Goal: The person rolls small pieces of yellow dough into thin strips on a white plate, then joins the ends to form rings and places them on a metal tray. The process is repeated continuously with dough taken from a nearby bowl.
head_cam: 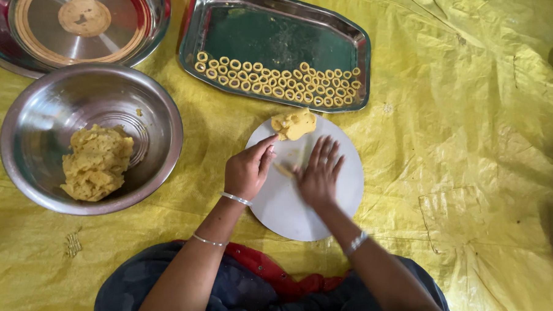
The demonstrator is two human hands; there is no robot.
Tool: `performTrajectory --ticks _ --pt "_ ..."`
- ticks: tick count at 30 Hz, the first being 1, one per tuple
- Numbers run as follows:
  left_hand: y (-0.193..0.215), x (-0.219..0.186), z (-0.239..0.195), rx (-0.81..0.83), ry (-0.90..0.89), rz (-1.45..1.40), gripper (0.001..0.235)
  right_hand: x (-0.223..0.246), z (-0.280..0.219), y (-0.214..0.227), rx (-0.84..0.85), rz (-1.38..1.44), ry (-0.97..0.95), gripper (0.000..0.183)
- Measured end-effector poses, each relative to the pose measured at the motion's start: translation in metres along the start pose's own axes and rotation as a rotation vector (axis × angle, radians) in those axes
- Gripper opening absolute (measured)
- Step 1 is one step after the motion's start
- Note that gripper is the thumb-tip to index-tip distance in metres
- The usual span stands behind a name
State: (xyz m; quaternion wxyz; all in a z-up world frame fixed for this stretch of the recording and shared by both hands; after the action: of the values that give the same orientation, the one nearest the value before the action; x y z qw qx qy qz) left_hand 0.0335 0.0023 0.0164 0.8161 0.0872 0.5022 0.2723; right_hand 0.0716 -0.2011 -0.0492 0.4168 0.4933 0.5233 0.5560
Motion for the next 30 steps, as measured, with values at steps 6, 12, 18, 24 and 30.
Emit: performTrajectory --ticks 6,12,18,24,30 --pt "-0.001 0.0 0.001 0.008 0.006 -0.006 0.024 0.01 -0.025 -0.007 0.049 -0.057 0.009 0.104" --pt "0.003 -0.002 0.004 -0.006 -0.002 -0.01 0.024 -0.024 0.066 0.01 -0.04 -0.032 -0.186 0.1" --pt "-0.001 0.0 0.003 -0.002 -0.006 -0.014 0.026 0.009 0.001 -0.007 0.044 0.002 -0.023 0.103" --pt "-0.003 0.001 0.0 0.024 0.007 0.007 0.027 -0.012 -0.017 -0.012 0.086 0.335 -0.084 0.093" --pt "0.0 -0.002 0.008 0.005 0.001 0.019 0.026 0.018 -0.021 0.006 0.112 -0.014 -0.004 0.109"
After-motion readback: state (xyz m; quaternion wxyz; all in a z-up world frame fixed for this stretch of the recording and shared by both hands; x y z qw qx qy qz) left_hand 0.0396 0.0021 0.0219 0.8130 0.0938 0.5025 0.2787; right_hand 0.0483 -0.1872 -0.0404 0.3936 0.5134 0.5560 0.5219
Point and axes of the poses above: each hand's wrist, its own z-axis towards the middle knuckle, its own y-axis out of the back of the hand, x = y × z, the point moved 4 cm from there along z, towards the middle knuckle
